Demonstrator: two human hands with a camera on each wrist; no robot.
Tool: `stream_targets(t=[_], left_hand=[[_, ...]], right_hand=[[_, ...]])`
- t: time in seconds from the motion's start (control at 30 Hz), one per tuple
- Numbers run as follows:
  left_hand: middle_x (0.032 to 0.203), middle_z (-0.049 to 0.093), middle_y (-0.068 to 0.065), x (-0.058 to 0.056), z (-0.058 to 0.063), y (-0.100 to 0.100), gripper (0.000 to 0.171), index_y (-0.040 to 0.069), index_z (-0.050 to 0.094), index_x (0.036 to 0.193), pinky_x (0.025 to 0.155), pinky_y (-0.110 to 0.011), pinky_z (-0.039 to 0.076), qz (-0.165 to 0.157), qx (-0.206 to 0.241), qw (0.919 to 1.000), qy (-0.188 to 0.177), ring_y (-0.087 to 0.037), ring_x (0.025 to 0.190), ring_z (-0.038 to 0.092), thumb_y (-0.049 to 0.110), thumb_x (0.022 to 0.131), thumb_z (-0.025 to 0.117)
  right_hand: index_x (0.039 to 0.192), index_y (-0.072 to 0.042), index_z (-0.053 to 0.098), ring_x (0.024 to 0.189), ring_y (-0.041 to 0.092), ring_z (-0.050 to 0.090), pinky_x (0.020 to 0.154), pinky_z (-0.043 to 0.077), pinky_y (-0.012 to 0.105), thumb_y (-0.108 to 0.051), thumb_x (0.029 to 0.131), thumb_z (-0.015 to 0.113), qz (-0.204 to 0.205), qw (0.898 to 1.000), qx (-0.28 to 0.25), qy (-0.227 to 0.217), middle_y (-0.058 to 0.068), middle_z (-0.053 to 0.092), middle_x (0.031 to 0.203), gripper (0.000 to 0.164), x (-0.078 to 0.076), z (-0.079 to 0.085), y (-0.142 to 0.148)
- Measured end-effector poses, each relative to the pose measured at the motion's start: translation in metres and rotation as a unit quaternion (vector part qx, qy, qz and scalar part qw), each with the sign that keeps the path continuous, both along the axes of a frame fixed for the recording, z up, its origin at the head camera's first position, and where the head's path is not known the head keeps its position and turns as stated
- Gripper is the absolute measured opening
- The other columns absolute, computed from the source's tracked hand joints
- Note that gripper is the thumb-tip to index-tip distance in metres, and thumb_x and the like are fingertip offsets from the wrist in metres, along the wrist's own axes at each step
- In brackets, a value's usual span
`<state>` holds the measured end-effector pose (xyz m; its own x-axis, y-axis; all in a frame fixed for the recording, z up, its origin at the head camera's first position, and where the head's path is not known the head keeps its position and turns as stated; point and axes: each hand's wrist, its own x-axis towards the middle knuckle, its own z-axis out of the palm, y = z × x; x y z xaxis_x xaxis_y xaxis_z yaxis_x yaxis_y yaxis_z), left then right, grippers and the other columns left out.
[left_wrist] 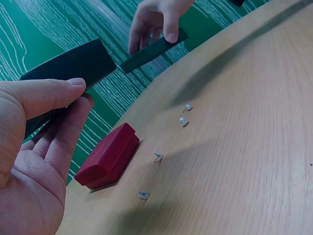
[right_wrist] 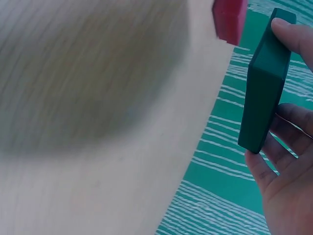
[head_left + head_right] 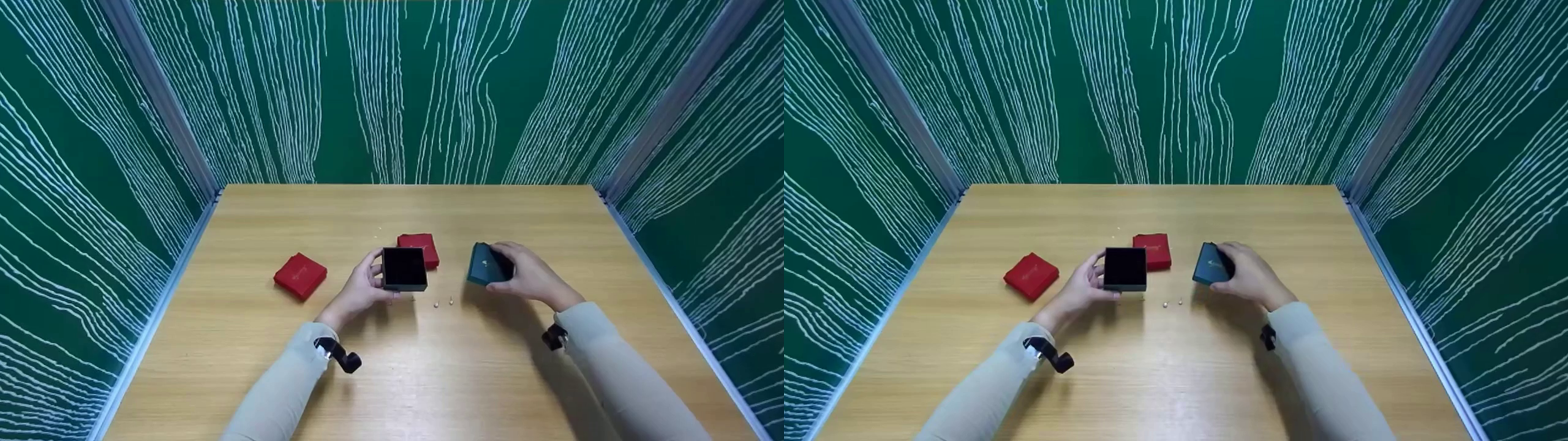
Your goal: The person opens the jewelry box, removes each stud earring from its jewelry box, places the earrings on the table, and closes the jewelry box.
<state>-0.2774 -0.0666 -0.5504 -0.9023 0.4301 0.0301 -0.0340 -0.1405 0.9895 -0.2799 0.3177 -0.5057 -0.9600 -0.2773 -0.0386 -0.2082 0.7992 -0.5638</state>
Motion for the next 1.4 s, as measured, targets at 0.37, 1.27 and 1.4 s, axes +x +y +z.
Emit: stream_targets(t=[0.37,1.27,1.4], left_hand=[[0.152,0.056,-0.036,0.000,-0.001,0.003,0.107,0.001,0.022,0.169,0.076,-0.027,0.067,-0.005,0.018,0.9998,0.004,-0.027,0.113,0.075,-0.027,0.079,0.073],[0.158,0.051,-0.036,0.001,0.002,0.007,0.109,0.000,0.019,0.170,0.096,-0.034,0.066,-0.016,0.009,0.9997,0.015,-0.039,0.126,0.071,-0.027,0.080,0.073],[0.157,0.053,-0.035,0.001,0.003,0.008,0.109,0.001,0.020,0.170,0.096,-0.034,0.066,-0.018,0.007,0.9996,0.018,-0.035,0.122,0.073,-0.028,0.080,0.074]], right_hand=[[0.166,-0.014,0.044,0.145,0.048,0.045,0.119,0.045,0.073,-0.033,0.087,0.093,0.017,1.000,-0.019,-0.011,0.021,0.040,0.170,0.095,0.010,0.022,-0.025],[0.161,-0.011,0.052,0.142,0.043,0.051,0.117,0.051,0.066,-0.030,0.084,0.095,0.108,0.992,-0.025,0.057,0.017,0.048,0.166,0.090,0.023,0.053,-0.082],[0.161,-0.012,0.052,0.142,0.042,0.051,0.116,0.052,0.066,-0.031,0.084,0.095,0.118,0.991,-0.029,0.062,0.016,0.050,0.164,0.090,0.022,0.054,-0.090]])
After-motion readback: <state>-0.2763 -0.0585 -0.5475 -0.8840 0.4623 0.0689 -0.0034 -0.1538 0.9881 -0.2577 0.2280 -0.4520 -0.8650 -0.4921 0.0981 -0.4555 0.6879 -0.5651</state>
